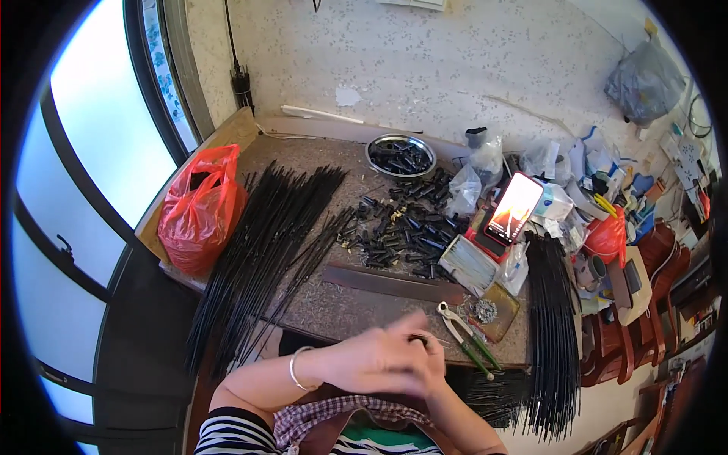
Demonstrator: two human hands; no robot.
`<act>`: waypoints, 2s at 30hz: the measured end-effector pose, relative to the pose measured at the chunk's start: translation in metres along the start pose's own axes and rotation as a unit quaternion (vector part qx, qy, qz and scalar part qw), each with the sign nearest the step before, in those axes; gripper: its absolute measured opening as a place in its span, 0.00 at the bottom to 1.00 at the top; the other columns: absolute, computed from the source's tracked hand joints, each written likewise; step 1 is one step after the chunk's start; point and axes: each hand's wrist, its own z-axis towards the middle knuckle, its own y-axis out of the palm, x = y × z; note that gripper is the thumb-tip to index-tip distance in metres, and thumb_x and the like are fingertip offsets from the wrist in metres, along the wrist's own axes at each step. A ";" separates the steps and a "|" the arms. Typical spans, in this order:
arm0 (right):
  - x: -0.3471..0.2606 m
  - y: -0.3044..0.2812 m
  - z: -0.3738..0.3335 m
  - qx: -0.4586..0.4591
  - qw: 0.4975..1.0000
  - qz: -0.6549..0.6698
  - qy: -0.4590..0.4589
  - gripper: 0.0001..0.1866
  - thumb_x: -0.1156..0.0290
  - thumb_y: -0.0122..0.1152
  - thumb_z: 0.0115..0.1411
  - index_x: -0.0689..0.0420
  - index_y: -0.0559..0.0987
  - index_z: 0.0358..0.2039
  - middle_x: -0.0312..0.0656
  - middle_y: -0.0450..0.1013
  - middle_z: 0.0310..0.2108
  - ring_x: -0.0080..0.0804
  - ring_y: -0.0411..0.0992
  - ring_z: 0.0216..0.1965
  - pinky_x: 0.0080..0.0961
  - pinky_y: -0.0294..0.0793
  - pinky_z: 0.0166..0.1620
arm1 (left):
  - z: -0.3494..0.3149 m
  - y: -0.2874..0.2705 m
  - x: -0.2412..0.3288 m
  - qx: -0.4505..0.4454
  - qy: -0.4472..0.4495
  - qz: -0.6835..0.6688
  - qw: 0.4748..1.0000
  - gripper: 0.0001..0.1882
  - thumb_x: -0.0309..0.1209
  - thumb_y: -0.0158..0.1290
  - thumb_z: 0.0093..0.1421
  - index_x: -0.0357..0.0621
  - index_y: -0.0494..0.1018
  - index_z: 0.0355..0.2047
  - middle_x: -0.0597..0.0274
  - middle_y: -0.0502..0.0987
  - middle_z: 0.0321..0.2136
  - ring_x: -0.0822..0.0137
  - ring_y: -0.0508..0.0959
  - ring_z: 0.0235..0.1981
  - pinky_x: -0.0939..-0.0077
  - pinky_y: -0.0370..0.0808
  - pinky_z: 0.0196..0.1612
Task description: The person is bundling several thin black rods together using a small wire and a pair of pliers for precision.
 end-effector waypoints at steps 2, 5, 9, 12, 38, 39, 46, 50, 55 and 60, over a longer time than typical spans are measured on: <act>0.017 -0.014 -0.002 -0.045 0.990 0.047 -0.126 0.08 0.73 0.40 0.50 0.62 0.66 0.30 0.42 0.66 0.28 0.26 0.65 0.27 0.20 0.65 0.32 | 0.009 -0.017 -0.010 -0.210 0.054 -0.204 0.955 0.25 0.38 0.51 0.40 0.39 0.62 0.38 0.57 0.66 0.36 0.67 0.66 0.34 0.76 0.62 0.35; 0.024 -0.005 0.006 -0.053 0.987 0.102 -0.112 0.09 0.70 0.39 0.52 0.63 0.65 0.28 0.45 0.66 0.23 0.30 0.66 0.21 0.20 0.64 0.23 | 0.016 -0.061 -0.077 0.085 -0.075 0.068 0.991 0.15 0.27 0.48 0.37 0.40 0.67 0.30 0.55 0.67 0.34 0.61 0.66 0.39 0.72 0.61 0.40; 0.021 -0.006 0.006 -0.061 0.989 0.098 -0.093 0.09 0.70 0.40 0.52 0.62 0.65 0.28 0.44 0.66 0.22 0.31 0.67 0.21 0.21 0.64 0.22 | 0.017 -0.098 -0.157 0.090 -0.077 0.577 0.808 0.06 0.26 0.43 0.41 0.47 0.68 0.22 0.64 0.66 0.35 0.67 0.64 0.39 0.74 0.62 0.40; 0.018 -0.008 0.006 -0.061 0.990 0.092 -0.083 0.09 0.70 0.39 0.52 0.62 0.65 0.28 0.44 0.66 0.22 0.31 0.66 0.20 0.20 0.64 0.22 | 0.024 -0.110 -0.178 -0.007 -0.009 0.684 0.730 0.07 0.30 0.41 0.42 0.48 0.69 0.21 0.70 0.64 0.35 0.69 0.63 0.38 0.72 0.63 0.37; 0.011 -0.001 -0.005 0.060 0.982 0.031 -0.175 0.04 0.74 0.49 0.47 0.60 0.69 0.23 0.37 0.67 0.19 0.21 0.64 0.19 0.14 0.63 0.25 | 0.025 -0.070 -0.134 0.136 -0.357 0.504 0.775 0.06 0.29 0.43 0.43 0.41 0.68 0.22 0.54 0.70 0.22 0.58 0.71 0.26 0.70 0.68 0.27; 0.011 -0.001 -0.006 0.044 0.978 -0.001 -0.202 0.04 0.75 0.49 0.47 0.61 0.69 0.23 0.37 0.67 0.19 0.21 0.64 0.20 0.14 0.63 0.25 | 0.022 -0.066 -0.130 0.133 -0.358 0.503 0.775 0.06 0.29 0.43 0.43 0.41 0.68 0.22 0.54 0.70 0.22 0.58 0.71 0.26 0.70 0.68 0.27; 0.014 -0.007 -0.014 0.045 0.978 0.014 -0.204 0.04 0.75 0.48 0.47 0.61 0.68 0.25 0.37 0.66 0.20 0.20 0.64 0.22 0.14 0.63 0.26 | -0.048 0.017 -0.105 0.296 -0.235 0.331 0.865 0.07 0.29 0.47 0.42 0.39 0.63 0.21 0.55 0.68 0.16 0.63 0.69 0.17 0.76 0.64 0.21; 0.019 -0.004 -0.007 0.061 0.983 0.029 -0.171 0.04 0.75 0.47 0.48 0.60 0.67 0.26 0.35 0.65 0.21 0.20 0.63 0.22 0.14 0.62 0.27 | -0.051 0.042 -0.076 0.450 -0.192 -0.451 0.746 0.04 0.27 0.45 0.48 0.42 0.63 0.25 0.61 0.67 0.24 0.78 0.64 0.16 0.90 0.60 0.17; 0.016 0.022 -0.019 0.036 0.976 0.012 -0.212 0.06 0.76 0.47 0.48 0.59 0.65 0.29 0.32 0.62 0.24 0.16 0.59 0.28 0.11 0.58 0.33 | -0.059 0.055 -0.064 0.405 -0.164 -0.621 0.651 0.09 0.20 0.45 0.44 0.34 0.64 0.28 0.55 0.69 0.25 0.72 0.70 0.21 0.88 0.69 0.24; 0.014 0.029 -0.023 0.006 0.978 0.053 -0.202 0.09 0.79 0.48 0.46 0.58 0.63 0.29 0.31 0.61 0.26 0.15 0.58 0.28 0.11 0.57 0.34 | -0.055 0.051 -0.061 0.383 -0.165 -0.643 0.642 0.10 0.18 0.46 0.42 0.31 0.65 0.28 0.54 0.69 0.25 0.70 0.71 0.23 0.87 0.70 0.27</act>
